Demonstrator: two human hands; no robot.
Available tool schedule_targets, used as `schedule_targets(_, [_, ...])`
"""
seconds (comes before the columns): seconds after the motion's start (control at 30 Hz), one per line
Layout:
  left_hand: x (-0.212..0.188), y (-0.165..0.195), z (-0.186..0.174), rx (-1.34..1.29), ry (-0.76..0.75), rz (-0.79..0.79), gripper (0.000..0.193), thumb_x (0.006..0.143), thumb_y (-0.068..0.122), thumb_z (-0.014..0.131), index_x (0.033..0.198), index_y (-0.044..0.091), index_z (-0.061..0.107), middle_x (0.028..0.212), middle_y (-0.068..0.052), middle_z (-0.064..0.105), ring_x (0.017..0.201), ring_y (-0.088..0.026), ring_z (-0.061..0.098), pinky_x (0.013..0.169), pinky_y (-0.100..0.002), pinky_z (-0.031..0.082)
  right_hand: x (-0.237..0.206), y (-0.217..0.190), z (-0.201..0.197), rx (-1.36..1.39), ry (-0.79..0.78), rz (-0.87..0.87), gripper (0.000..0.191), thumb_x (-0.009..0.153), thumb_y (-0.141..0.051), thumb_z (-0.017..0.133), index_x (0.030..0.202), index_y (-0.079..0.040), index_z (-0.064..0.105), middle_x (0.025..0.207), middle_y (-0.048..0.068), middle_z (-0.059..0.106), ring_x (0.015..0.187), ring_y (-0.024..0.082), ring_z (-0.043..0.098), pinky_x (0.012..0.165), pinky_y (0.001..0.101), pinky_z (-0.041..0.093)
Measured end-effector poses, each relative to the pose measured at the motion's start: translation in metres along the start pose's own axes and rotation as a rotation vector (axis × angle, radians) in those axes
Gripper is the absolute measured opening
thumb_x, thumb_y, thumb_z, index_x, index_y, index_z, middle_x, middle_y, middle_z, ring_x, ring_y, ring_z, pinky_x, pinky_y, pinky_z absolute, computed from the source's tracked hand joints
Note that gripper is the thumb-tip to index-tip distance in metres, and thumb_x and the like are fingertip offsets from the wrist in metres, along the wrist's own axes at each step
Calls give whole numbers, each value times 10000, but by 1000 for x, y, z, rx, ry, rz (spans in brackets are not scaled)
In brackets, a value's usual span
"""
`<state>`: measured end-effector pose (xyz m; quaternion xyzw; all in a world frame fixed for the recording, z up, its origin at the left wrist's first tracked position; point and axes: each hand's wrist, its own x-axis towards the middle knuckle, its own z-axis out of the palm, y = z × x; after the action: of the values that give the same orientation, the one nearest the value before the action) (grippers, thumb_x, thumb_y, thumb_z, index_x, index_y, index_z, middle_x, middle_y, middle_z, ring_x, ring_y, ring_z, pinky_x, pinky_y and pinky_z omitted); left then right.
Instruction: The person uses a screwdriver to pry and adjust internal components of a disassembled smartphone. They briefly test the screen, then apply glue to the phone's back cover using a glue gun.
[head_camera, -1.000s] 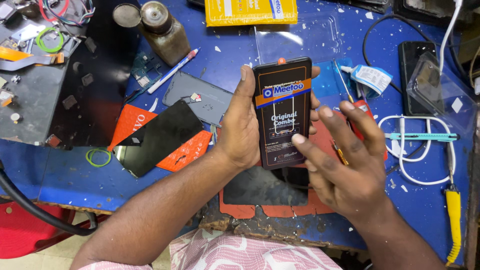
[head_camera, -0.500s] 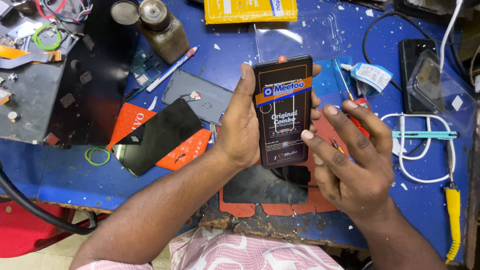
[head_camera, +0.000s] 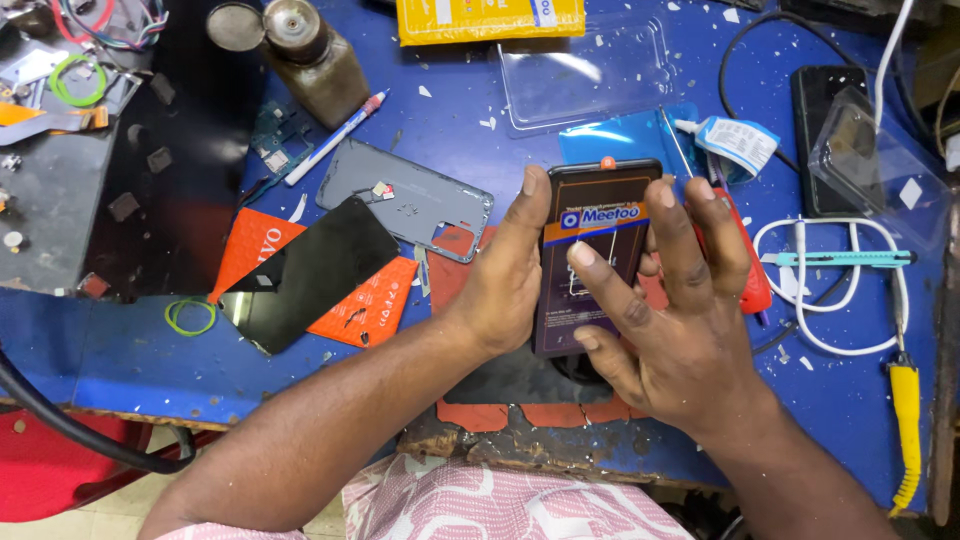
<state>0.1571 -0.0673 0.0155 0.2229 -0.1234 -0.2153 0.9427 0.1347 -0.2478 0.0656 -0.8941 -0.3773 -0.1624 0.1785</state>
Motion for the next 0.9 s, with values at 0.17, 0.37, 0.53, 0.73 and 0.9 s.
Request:
schedule_targets(0.17, [-4, 4, 1, 40, 39, -8, 686, 1129, 570, 354, 1450, -14, 518, 1239, -162, 658, 1103, -205, 685, 981, -356, 582, 0, 1, -4, 40, 74, 59, 481, 1001, -340, 701, 1429, -146, 598, 1628, 196, 330, 1517, 439, 303, 1263, 562, 321])
schedule_targets(0.37, [4, 12, 7, 359, 236, 123, 381, 1070, 226, 632, 1338, -40, 587, 1167, -145, 710, 1015, -174, 722, 889, -345, 627, 1, 0, -8, 22, 176, 129, 403, 1034, -214, 679, 1402, -71, 597, 1542, 189, 504, 1453, 418, 489, 1207, 517, 446])
schedule_targets(0.53, [5, 16, 9, 350, 261, 95, 332, 1050, 225, 615, 1272, -22, 598, 1098, -143, 743, 955, -184, 762, 831, -341, 658, 4, -2, -9, 34, 187, 119, 381, 1016, -179, 679, 1370, -57, 603, 1475, 197, 556, 1400, 400, 514, 1178, 503, 454])
schedule_targets(0.73, [5, 18, 9, 496, 285, 126, 352, 1080, 245, 623, 1292, -36, 632, 1119, -140, 744, 963, -162, 736, 838, -333, 641, 7, -4, -9, 57, 184, 139, 350, 990, -173, 689, 1310, -41, 639, 1434, 182, 588, 1370, 388, 546, 1164, 504, 479])
schedule_targets(0.9, [6, 18, 7, 328, 247, 102, 398, 1082, 310, 593, 1302, -21, 605, 1113, -152, 741, 956, -187, 747, 827, -345, 654, 7, -4, -8, 56, 172, 128, 354, 1029, -183, 691, 1357, -62, 639, 1483, 156, 579, 1390, 357, 533, 1187, 465, 472])
